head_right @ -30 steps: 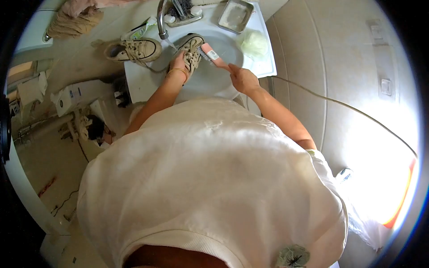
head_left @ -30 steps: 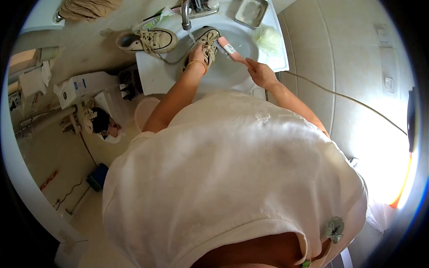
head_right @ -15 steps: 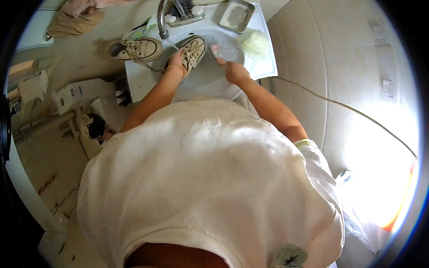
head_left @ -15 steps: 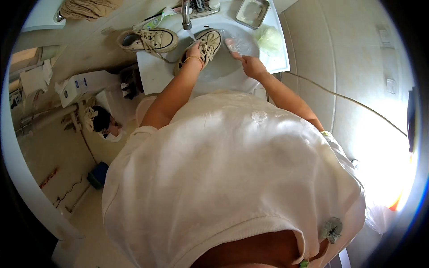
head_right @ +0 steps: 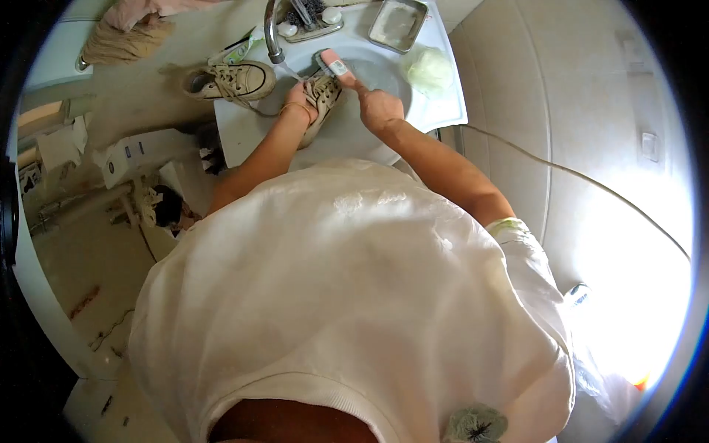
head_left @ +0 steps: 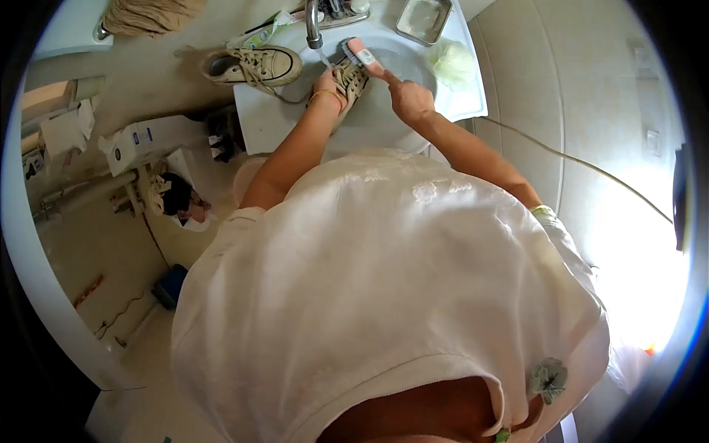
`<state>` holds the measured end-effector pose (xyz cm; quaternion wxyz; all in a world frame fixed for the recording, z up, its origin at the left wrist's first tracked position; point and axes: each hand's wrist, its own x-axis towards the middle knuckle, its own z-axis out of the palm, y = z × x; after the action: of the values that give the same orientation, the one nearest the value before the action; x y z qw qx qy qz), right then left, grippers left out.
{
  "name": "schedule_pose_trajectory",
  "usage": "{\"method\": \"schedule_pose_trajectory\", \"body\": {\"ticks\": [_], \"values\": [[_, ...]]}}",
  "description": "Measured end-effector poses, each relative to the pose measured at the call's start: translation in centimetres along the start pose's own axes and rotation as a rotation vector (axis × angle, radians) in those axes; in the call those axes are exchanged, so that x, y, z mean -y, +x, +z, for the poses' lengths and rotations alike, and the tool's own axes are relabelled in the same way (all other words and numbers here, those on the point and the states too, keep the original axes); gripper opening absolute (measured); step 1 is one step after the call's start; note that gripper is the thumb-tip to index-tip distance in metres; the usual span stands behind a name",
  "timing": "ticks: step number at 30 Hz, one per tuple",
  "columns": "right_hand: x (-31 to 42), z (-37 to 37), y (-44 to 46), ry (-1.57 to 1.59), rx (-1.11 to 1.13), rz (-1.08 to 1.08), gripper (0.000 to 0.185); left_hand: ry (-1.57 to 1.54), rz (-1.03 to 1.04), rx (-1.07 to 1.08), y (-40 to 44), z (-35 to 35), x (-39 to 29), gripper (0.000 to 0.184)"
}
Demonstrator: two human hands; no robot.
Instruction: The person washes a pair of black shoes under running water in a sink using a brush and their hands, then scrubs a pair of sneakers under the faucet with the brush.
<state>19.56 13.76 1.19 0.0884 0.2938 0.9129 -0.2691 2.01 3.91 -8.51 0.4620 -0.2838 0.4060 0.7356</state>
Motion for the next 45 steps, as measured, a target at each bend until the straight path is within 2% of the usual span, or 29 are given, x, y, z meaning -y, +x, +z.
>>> {"method": "schedule_pose_trajectory", "body": {"ticks": [2,3,6,7,10,11,14,15,18,19,22,25,28,29,32,33,36,40,41,44,45], "values": [[1.5,-2.2,-2.1,0.045,0.075,-0.07,0.039,-0.012,0.06,-0.077,0.2,0.3,-0.2,0.038],[2.2,-3.1,-3.6,0.056,0.101,-0.122,0.039,-0.058,0.049,-0.044,-1.7,1.3,-0.8,0.037],[1.5,-2.2,-2.9,-0.012,0.083,-0.089,0.038,0.001,0.077,-0.1,-1.3,1.3,-0.4,0.037],[0.8,-1.8,-1.4,-0.046,0.077,-0.005,0.04,-0.046,0.06,-0.049,-2.5,2.2,0.2,0.038],[0.8,-2.6,-0.3,-0.056,0.053,0.032,0.043,-0.054,-0.025,-0.017,-3.4,2.9,0.2,0.039],[1.1,-3.3,-0.9,-0.039,0.118,0.06,0.043,-0.038,0.006,-0.03,-3.2,2.7,0.1,0.041],[2.8,-4.6,-4.6,0.046,0.158,-0.151,0.041,-0.048,0.021,-0.163,-3.6,2.6,-1.1,0.043],[3.7,-5.0,-5.1,0.048,0.199,-0.091,0.039,-0.049,0.066,-0.126,-1.7,1.4,-0.9,0.044],[0.9,-2.5,-1.4,-0.076,0.138,0.009,0.04,-0.033,0.055,-0.017,0.2,0.3,-0.2,0.049],[0.6,-2.4,-0.4,-0.115,0.113,0.045,0.042,-0.031,0.014,0.008,-2.2,1.7,-0.4,0.05],[1.1,-3.0,-1.2,-0.049,0.093,-0.006,0.038,-0.022,-0.005,-0.029,-5.0,3.2,-1.0,0.054],[3.2,-5.3,-5.1,0.022,0.203,-0.115,0.039,-0.003,0.017,-0.084,-3.6,2.2,-1.2,0.061],[1.8,-3.1,-3.2,-0.011,0.161,-0.065,0.042,0.089,0.095,-0.022,-4.5,3.1,-0.8,0.072],[0.9,-2.0,-1.4,-0.025,0.132,-0.001,0.044,0.026,0.015,0.006,-6.2,4.2,-1.0,0.074],[-0.1,-0.9,0.2,-0.121,0.07,0.055,0.044,0.054,0.021,0.046,-4.2,2.5,-0.9,0.066],[0.1,-1.6,-0.3,-0.102,0.093,0.064,0.043,0.027,-0.06,0.065,-3.8,2.0,-1.2,0.056],[-0.7,-2.7,-2.2,0.013,0.058,0.102,0.041,0.595,-0.172,0.246,-2.5,-0.2,-1.6,0.049],[-1.4,-2.6,-4.0,-0.019,0.072,0.187,0.04,1.293,-0.023,-0.009,-5.1,2.0,-0.6,0.04],[-1.5,-2.8,-4.2,-0.03,0.081,0.206,0.04,1.054,0.104,0.185,-1.6,-0.7,0.3,0.039],[-1.4,-3.6,-4.5,-0.043,0.062,0.242,0.039,0.908,0.094,-0.064,-2.3,0.1,0.1,0.034],[-1.3,-3.7,-4.6,-0.043,0.053,0.247,0.039,0.74,0.01,-0.091,-2.8,0.5,-0.7,0.031]]}}
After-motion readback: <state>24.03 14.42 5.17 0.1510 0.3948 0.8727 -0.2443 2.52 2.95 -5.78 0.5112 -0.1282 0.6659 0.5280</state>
